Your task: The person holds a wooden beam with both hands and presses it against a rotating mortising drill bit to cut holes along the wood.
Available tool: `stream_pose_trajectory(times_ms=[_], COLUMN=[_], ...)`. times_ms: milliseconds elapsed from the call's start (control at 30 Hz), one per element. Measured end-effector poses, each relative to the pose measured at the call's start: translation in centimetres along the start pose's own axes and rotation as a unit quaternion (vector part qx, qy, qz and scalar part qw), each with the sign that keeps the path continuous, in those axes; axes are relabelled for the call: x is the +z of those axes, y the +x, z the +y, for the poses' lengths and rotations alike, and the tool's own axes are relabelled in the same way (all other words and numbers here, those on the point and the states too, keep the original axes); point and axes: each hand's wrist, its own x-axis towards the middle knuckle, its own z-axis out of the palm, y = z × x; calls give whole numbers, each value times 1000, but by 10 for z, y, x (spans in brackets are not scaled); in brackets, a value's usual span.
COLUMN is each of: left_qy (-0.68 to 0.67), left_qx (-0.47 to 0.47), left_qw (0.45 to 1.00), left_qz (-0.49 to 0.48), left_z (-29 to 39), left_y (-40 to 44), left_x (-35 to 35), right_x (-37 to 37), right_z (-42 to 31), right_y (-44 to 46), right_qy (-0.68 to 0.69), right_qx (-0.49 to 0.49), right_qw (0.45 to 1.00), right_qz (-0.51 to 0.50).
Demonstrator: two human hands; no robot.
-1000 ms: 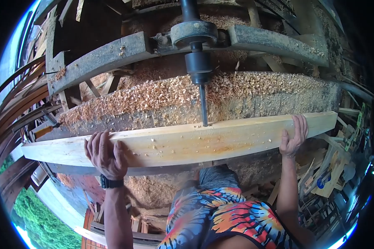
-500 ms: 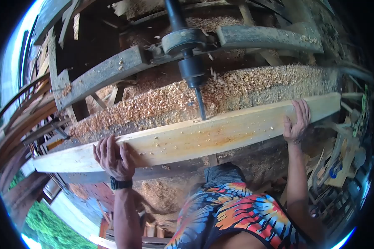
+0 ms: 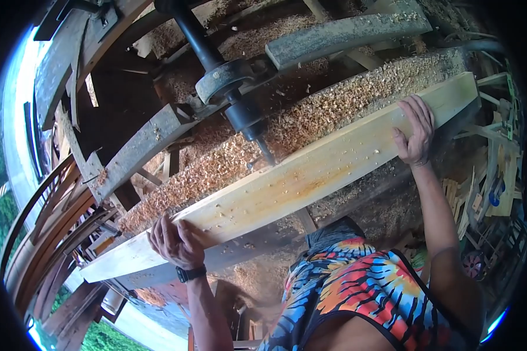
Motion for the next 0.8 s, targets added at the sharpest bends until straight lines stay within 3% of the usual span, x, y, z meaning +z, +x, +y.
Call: stream_pose_trajectory(times_ms=[400, 567, 733, 800], left_qy=[7, 8, 9, -6], left_qx=[-9, 33, 45, 40], left_qw=[1000, 999, 999, 996], left_qz=[16, 28, 1, -73], left_z=[-8, -18, -23, -28], left_y=[11, 10, -6, -24], left_x=[10, 14, 7, -5], right_x=[10, 12, -2, -13], right_z=[4, 0, -10, -15], right_y=[22, 18, -9, -39], right_qy=[3, 9, 4, 4], right_qx=[-4, 6, 19, 26], right_qw=[1000, 999, 999, 1000], right_qz=[18, 35, 33, 17])
